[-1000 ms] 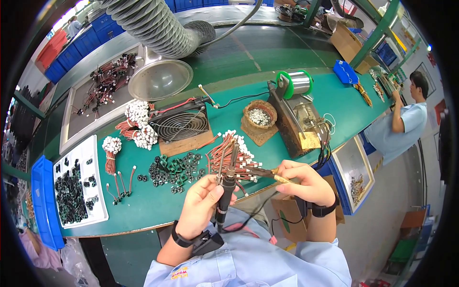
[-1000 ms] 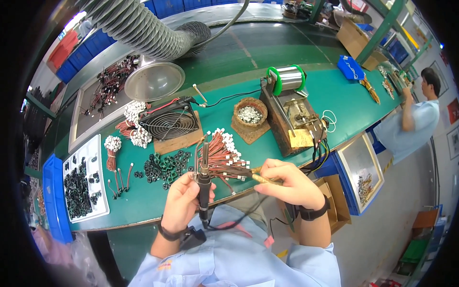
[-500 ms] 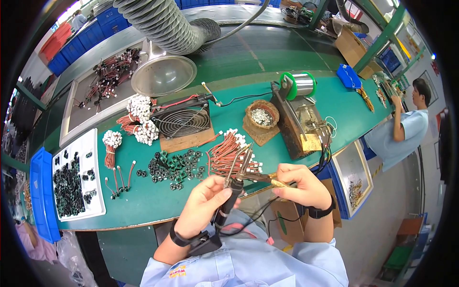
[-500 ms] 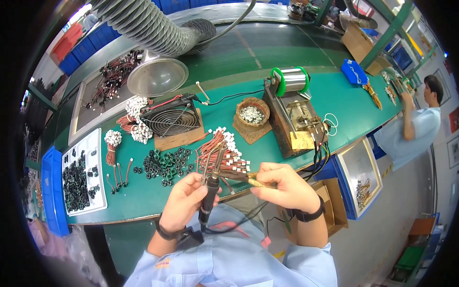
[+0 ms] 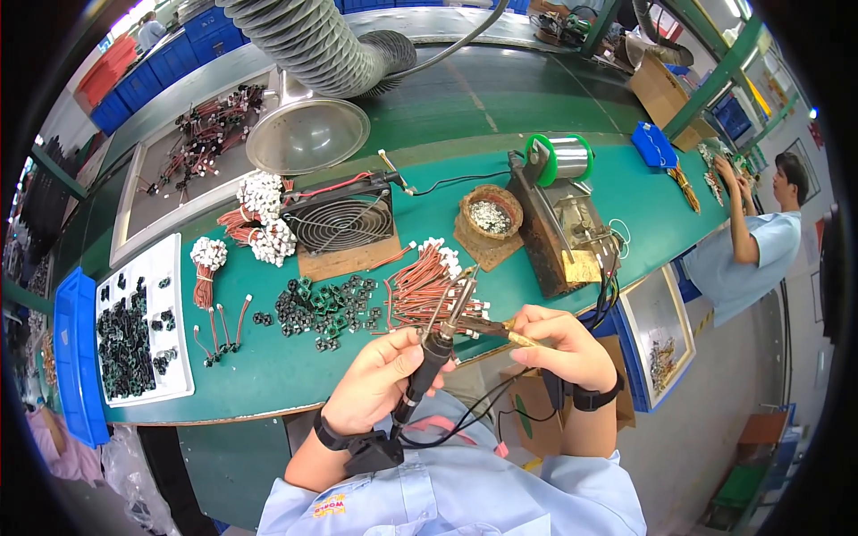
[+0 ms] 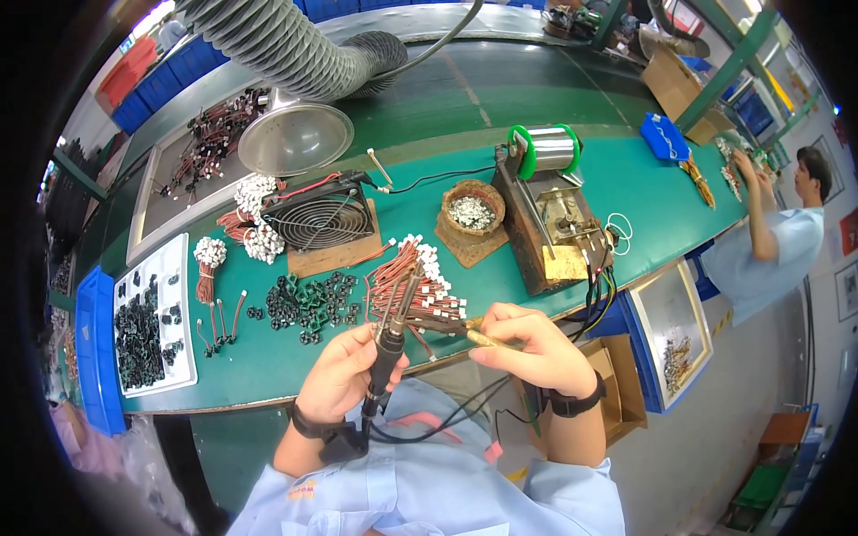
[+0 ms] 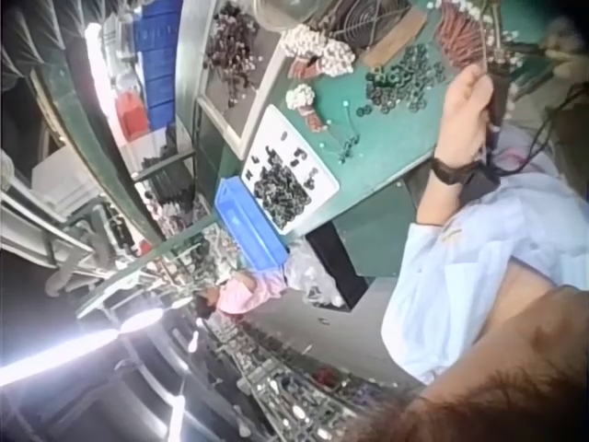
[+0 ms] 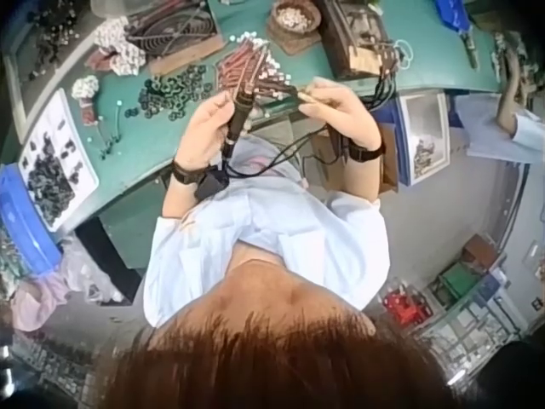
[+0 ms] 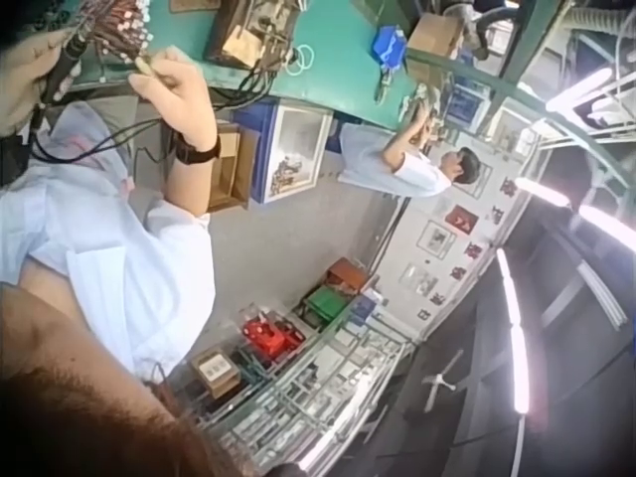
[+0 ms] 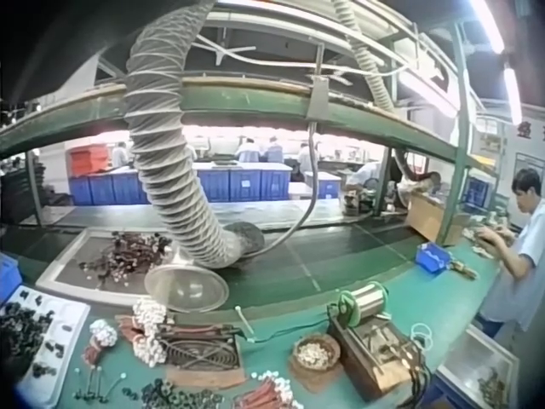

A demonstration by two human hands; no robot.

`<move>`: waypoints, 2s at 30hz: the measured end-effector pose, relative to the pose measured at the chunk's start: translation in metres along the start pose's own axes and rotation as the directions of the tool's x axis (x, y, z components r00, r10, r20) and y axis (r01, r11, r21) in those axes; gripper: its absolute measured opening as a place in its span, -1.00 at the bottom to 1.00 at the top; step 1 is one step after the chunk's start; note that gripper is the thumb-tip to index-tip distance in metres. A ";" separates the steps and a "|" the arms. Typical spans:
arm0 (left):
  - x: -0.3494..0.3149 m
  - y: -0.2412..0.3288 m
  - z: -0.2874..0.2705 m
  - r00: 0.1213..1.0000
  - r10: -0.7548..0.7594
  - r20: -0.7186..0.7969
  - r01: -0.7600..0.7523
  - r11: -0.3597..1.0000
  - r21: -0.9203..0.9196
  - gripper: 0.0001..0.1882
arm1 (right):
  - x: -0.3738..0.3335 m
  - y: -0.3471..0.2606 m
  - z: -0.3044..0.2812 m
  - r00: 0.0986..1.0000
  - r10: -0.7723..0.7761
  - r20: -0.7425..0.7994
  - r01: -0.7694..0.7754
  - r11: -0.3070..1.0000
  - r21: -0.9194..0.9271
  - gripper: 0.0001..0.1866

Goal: The person removes a rubber band from a bundle of wires, then picks up a circuit board and a wire to solder them together. They then use pliers to clean the tip of the soldering iron before soldering another wire to a second circuit board.

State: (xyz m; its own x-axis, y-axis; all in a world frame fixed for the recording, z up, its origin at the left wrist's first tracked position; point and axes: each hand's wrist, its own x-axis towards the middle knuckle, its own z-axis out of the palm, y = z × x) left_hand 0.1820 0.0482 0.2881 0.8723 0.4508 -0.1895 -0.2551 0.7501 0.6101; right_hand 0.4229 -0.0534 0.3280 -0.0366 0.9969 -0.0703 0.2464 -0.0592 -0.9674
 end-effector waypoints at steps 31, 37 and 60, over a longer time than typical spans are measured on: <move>0.008 -0.003 0.001 1.000 -0.001 0.019 0.002 0.997 -0.077 -0.75 | 0.003 0.003 -0.004 0.999 -0.051 -0.005 0.051 0.999 0.011 -0.84; 0.009 -0.010 0.000 0.984 -0.109 0.144 0.137 0.970 -0.199 -0.71 | 0.005 0.000 -0.004 0.997 -0.034 0.066 0.032 0.999 0.030 -0.82; 0.008 -0.016 0.009 0.926 0.368 -0.091 -0.256 0.785 0.564 -0.83 | -0.002 -0.007 0.005 0.997 -0.079 0.022 0.081 0.983 -0.162 -0.80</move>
State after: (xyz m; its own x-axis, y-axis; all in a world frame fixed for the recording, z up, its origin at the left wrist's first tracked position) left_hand 0.1968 0.0349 0.2836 0.6755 0.7370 -0.0212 -0.1882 0.2001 0.9615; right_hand 0.4166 -0.0548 0.3340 -0.0774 0.9970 0.0005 0.3966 0.0313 -0.9175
